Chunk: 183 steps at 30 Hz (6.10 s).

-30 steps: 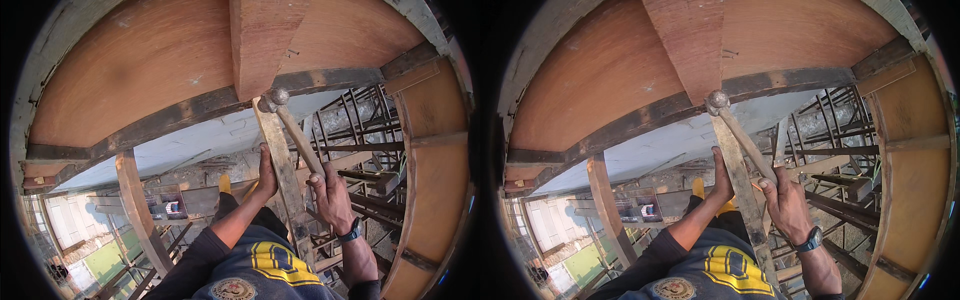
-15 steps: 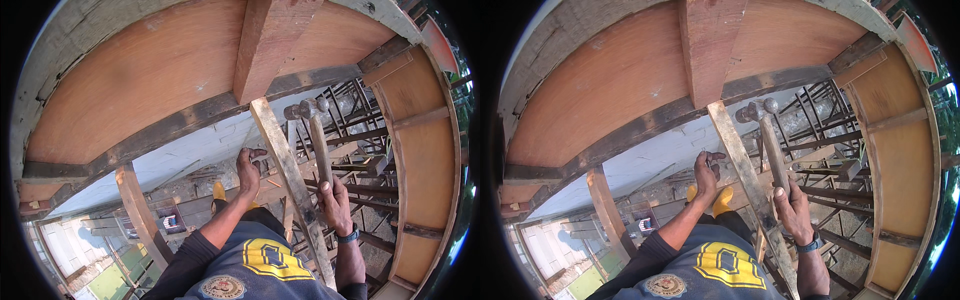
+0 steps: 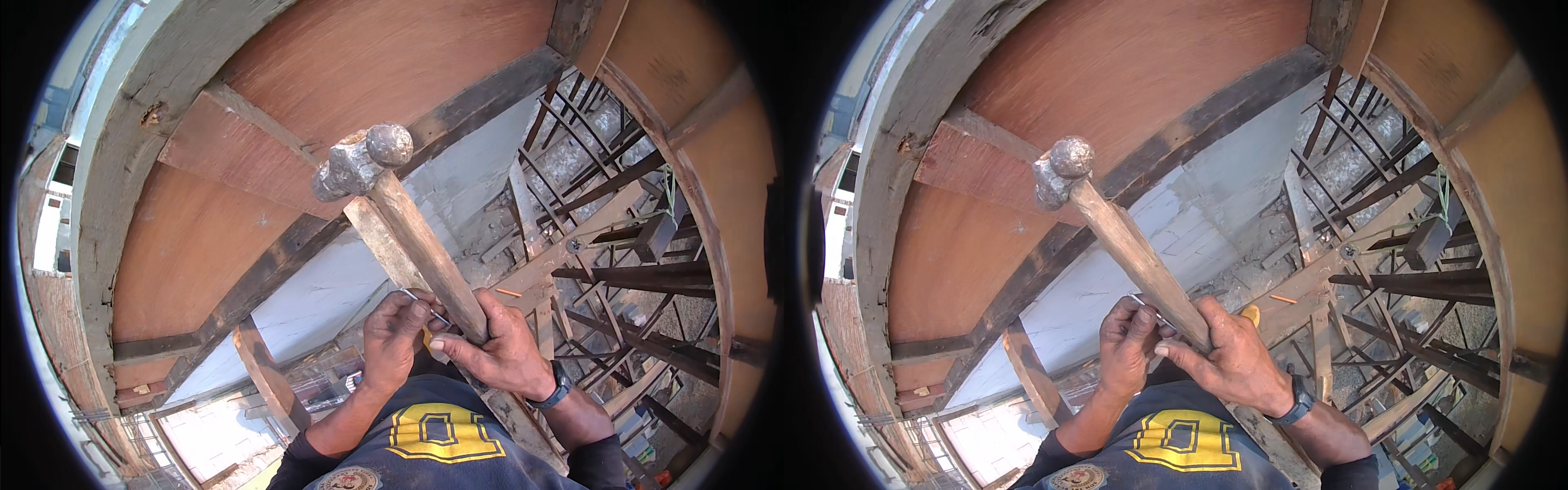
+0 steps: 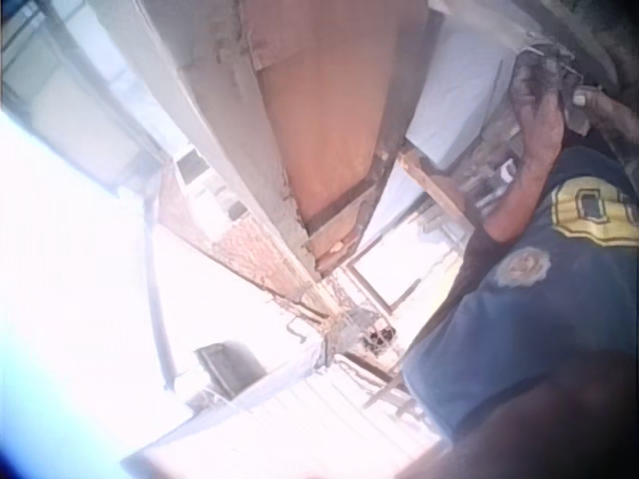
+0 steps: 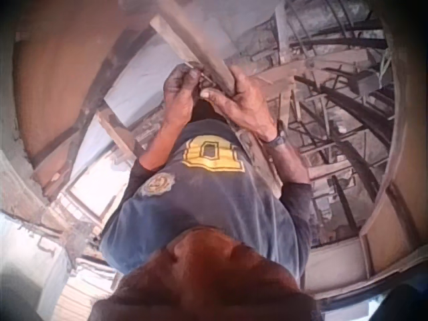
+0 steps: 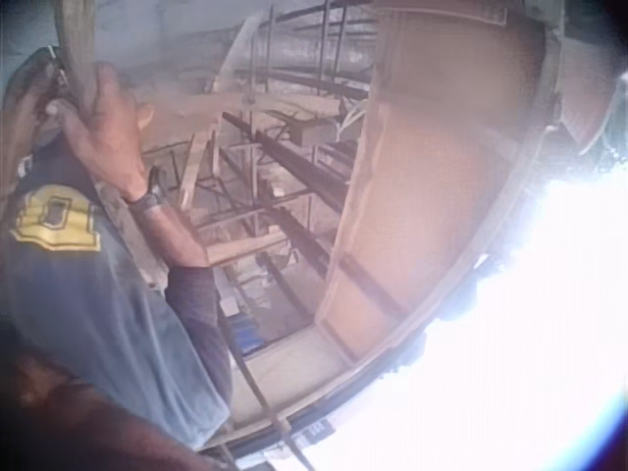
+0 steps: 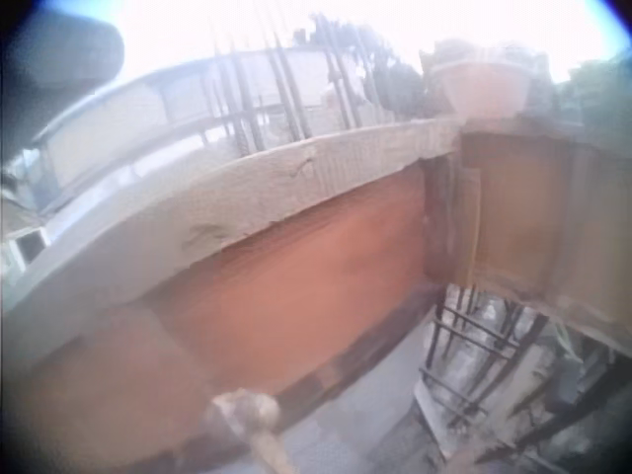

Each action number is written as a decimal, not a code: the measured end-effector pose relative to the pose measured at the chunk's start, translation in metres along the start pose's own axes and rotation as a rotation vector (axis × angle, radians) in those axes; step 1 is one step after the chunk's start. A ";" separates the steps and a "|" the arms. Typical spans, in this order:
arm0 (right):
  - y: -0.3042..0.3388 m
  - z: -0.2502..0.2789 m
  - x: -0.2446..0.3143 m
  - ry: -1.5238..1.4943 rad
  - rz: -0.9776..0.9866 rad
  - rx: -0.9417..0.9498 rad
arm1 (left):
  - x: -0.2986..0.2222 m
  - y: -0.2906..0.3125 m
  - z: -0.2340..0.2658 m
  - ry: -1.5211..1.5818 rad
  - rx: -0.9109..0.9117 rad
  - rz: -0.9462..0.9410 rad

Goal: The person hammers nails into wooden beams of a building frame while standing on an elevated scaffolding, taking new nails from a container.

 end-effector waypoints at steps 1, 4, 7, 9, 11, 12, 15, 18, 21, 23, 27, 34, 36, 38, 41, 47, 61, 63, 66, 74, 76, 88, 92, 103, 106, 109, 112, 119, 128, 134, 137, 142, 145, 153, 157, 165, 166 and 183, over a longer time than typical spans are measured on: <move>-0.003 0.003 -0.003 0.038 -0.003 -0.014 | 0.000 0.002 -0.001 0.000 -0.008 0.027; -0.011 0.019 -0.016 -0.116 -0.172 -0.020 | -0.002 0.000 -0.002 -0.391 -0.058 0.068; -0.023 0.033 -0.043 -0.220 -0.239 -0.015 | -0.006 -0.011 -0.016 -0.550 -0.044 0.137; -0.031 0.037 -0.058 -0.212 -0.087 -0.132 | -0.006 -0.019 -0.014 -0.477 -0.062 0.271; -0.035 0.036 -0.073 -0.282 -0.130 -0.107 | -0.004 -0.024 -0.014 -0.560 -0.071 0.265; -0.039 0.035 -0.079 -0.321 -0.155 -0.064 | -0.004 -0.026 -0.015 -0.615 -0.085 0.233; -0.042 0.037 -0.093 -0.385 -0.209 0.000 | -0.007 -0.037 -0.020 -0.811 -0.076 0.148; -0.046 0.034 -0.111 -0.427 -0.149 -0.031 | -0.010 -0.043 -0.017 -0.969 -0.035 0.099; -0.048 0.031 -0.120 -0.443 -0.164 0.064 | -0.005 -0.043 -0.015 -0.980 -0.088 0.007; -0.046 0.027 -0.124 -0.427 -0.002 -0.004 | -0.010 -0.050 -0.016 -1.282 0.135 -0.121; -0.046 0.030 -0.128 -0.560 -0.265 0.100 | -0.011 -0.061 -0.034 -1.698 0.373 -0.222; -0.055 0.040 -0.140 -0.523 -0.249 0.185 | -0.034 -0.092 -0.033 -1.878 0.605 -0.329; -0.051 0.044 -0.154 -0.525 -0.336 0.195 | -0.051 -0.104 -0.017 -1.778 0.308 -0.298; -0.039 0.048 -0.162 -0.373 -0.353 0.069 | -0.068 -0.102 0.001 -1.589 0.218 -0.440; -0.034 0.053 -0.182 -0.333 -0.392 -0.025 | -0.073 -0.119 0.004 -1.644 0.105 -0.462; -0.010 0.058 -0.209 -0.219 -0.498 -0.065 | -0.065 -0.127 0.023 -1.668 0.082 -0.486; 0.003 0.048 -0.230 -0.083 -0.437 -0.076 | -0.057 -0.127 0.060 -1.569 0.020 -0.666; 0.003 0.046 -0.230 -0.079 -0.420 -0.071 | -0.054 -0.126 0.064 -1.561 0.017 -0.668; 0.002 0.044 -0.230 -0.081 -0.420 -0.072 | -0.047 -0.124 0.065 -1.567 -0.018 -0.680; -0.004 0.043 -0.233 -0.088 -0.470 -0.107 | -0.047 -0.124 0.050 -1.530 -0.063 -0.595; -0.004 0.043 -0.235 -0.072 -0.472 -0.099 | -0.049 -0.126 0.046 -1.546 -0.081 -0.594; 0.001 0.048 -0.251 0.018 -0.505 -0.136 | -0.059 -0.144 0.034 -1.698 0.077 -0.616; -0.001 0.052 -0.250 -0.028 -0.578 -0.135 | -0.050 -0.149 0.019 -1.708 0.141 -0.480; -0.003 0.054 -0.252 -0.008 -0.545 -0.141 | -0.050 -0.158 0.021 -1.757 0.224 -0.321; -0.003 0.054 -0.252 -0.015 -0.561 -0.146 | -0.052 -0.157 0.022 -1.758 0.173 -0.337; -0.001 0.054 -0.252 -0.007 -0.530 -0.158 | -0.047 -0.158 0.017 -1.787 0.219 -0.285; -0.001 0.055 -0.246 -0.032 -0.547 -0.137 | -0.046 -0.158 0.016 -1.781 0.264 -0.301; 0.000 0.039 -0.242 -0.086 -0.196 -0.138 | -0.050 -0.161 -0.002 -1.982 0.464 -0.245; -0.042 0.004 -0.214 -0.587 -0.212 -0.104 | -0.050 -0.172 -0.001 -1.928 0.727 -0.200; -0.047 -0.015 -0.210 -0.586 -0.094 -0.022 | -0.052 -0.170 -0.003 -1.916 0.737 -0.182; -0.051 -0.042 -0.214 -0.639 0.094 -0.263 | -0.052 -0.173 -0.002 -1.913 0.774 -0.213; -0.059 -0.038 -0.223 -0.528 -0.082 -0.011 | -0.054 -0.172 0.000 -1.923 0.758 -0.193; -0.054 -0.038 -0.224 -0.600 -0.020 -0.146 | -0.055 -0.172 0.002 -1.909 0.774 -0.147; -0.054 -0.040 -0.231 -0.518 -0.171 0.037 | -0.056 -0.171 0.000 -1.939 0.749 -0.099; -0.053 -0.040 -0.220 -0.682 0.130 -0.312 | -0.056 -0.172 0.000 -1.929 0.748 -0.077; -0.053 -0.041 -0.239 -0.599 -0.084 -0.145 | -0.054 -0.173 -0.008 -1.893 0.698 0.010; -0.052 -0.041 -0.240 -0.601 -0.085 -0.146 | -0.053 -0.173 -0.009 -1.894 0.700 0.012; -0.043 -0.073 -0.265 -0.718 -0.056 -0.147 | -0.051 -0.170 -0.002 -1.692 0.676 -0.061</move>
Point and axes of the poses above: each hand's wrist, its own y-axis away from the middle knuckle, its own z-axis out of the back of the hand, x = y × z, the point moved 3 cm from there along -y, towards the middle knuckle, and after that the axes turned 4 degrees about -z, right-handed, at the moved point
